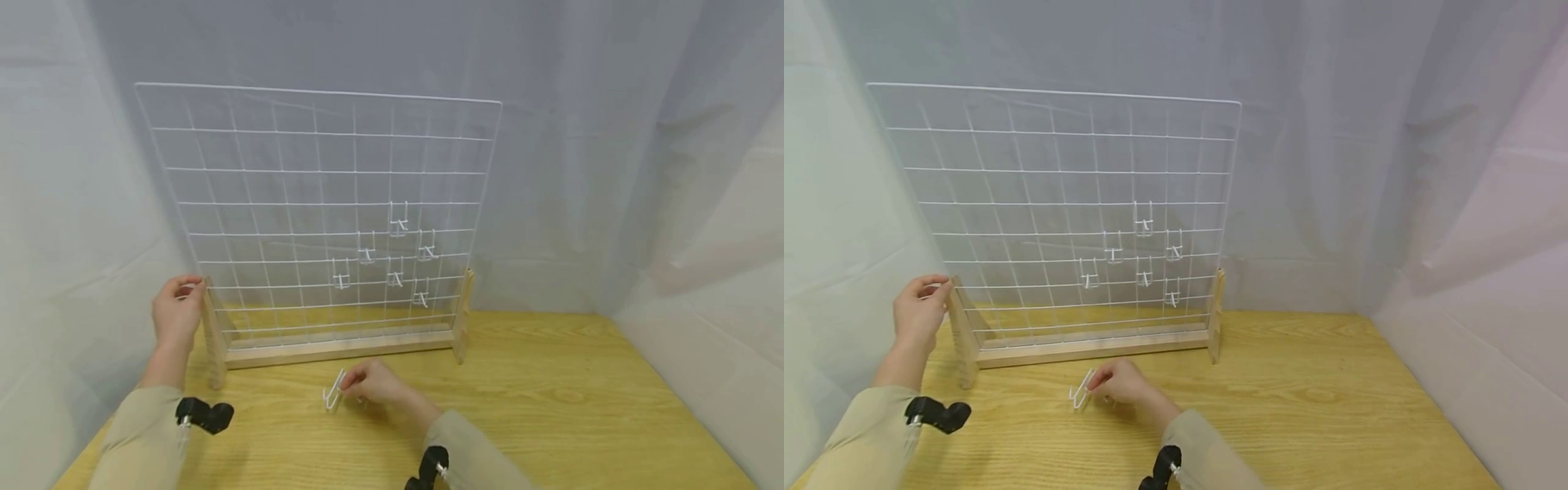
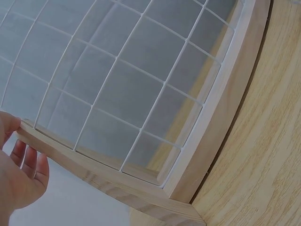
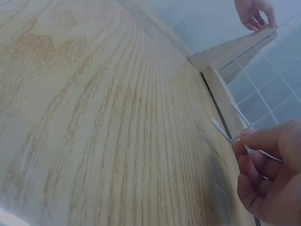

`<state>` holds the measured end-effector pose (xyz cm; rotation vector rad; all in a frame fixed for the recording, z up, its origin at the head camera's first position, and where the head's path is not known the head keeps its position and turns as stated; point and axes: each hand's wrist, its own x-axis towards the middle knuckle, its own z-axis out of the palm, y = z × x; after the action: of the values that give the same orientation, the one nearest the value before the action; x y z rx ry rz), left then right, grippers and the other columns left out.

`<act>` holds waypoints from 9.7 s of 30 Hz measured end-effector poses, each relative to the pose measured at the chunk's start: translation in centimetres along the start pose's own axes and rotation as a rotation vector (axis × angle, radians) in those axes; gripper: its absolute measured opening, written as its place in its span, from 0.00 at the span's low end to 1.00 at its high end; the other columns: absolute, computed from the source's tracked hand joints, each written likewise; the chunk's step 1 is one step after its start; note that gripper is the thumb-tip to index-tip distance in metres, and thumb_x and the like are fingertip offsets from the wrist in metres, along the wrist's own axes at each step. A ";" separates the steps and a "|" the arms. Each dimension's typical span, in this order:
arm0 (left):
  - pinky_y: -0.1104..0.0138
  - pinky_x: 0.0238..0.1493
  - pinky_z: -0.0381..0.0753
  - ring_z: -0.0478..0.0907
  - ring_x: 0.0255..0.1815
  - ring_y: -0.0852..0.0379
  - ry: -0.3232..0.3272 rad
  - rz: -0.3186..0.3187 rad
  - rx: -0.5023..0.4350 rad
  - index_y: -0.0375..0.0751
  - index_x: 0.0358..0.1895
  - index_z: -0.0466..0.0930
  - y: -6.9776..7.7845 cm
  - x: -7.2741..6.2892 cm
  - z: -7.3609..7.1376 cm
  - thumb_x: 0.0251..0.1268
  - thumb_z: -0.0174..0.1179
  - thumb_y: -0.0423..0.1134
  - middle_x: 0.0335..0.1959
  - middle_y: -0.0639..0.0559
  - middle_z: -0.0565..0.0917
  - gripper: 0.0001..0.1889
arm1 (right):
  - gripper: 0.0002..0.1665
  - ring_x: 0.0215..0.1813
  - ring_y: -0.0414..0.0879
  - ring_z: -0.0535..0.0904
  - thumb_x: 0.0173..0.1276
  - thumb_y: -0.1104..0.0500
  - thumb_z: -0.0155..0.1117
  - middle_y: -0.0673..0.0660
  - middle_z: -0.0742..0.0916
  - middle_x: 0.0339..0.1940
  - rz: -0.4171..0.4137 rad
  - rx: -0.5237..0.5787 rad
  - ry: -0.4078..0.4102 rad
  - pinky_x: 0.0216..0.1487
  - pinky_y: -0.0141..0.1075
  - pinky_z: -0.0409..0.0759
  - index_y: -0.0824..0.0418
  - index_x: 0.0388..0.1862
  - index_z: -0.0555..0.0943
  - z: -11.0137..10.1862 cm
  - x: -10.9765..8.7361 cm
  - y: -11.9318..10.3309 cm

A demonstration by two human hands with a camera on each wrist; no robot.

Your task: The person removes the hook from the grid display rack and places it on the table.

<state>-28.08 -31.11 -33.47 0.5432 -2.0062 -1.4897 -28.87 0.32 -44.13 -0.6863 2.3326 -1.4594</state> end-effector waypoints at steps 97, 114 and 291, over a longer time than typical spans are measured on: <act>0.79 0.26 0.68 0.66 0.29 0.68 0.046 0.013 0.027 0.55 0.34 0.74 0.1 -0.2 0.2 0.65 0.53 0.40 0.32 0.60 0.69 0.04 | 0.08 0.26 0.42 0.75 0.63 0.63 0.62 0.51 0.82 0.25 0.052 0.010 0.363 0.27 0.36 0.74 0.68 0.38 0.81 -11.4 -1.0 2.5; 0.79 0.26 0.67 0.65 0.29 0.68 0.053 0.032 0.048 0.46 0.40 0.76 0.1 -0.2 0.3 0.66 0.53 0.41 0.32 0.59 0.69 0.05 | 0.10 0.25 0.42 0.74 0.62 0.65 0.62 0.60 0.85 0.29 0.009 0.053 0.449 0.24 0.31 0.71 0.72 0.39 0.79 -13.3 -0.5 0.8; 0.79 0.25 0.68 0.65 0.29 0.68 0.048 0.034 0.035 0.56 0.35 0.75 -0.2 -0.1 0.3 0.67 0.52 0.41 0.32 0.60 0.69 0.04 | 0.02 0.21 0.36 0.69 0.57 0.68 0.66 0.46 0.78 0.20 -0.045 -0.107 0.007 0.20 0.26 0.67 0.67 0.30 0.83 -5.1 -2.1 3.4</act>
<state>-28.14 -30.88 -33.71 0.5513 -1.9980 -1.4112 -30.45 6.55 -44.95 -0.7673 2.4307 -1.3650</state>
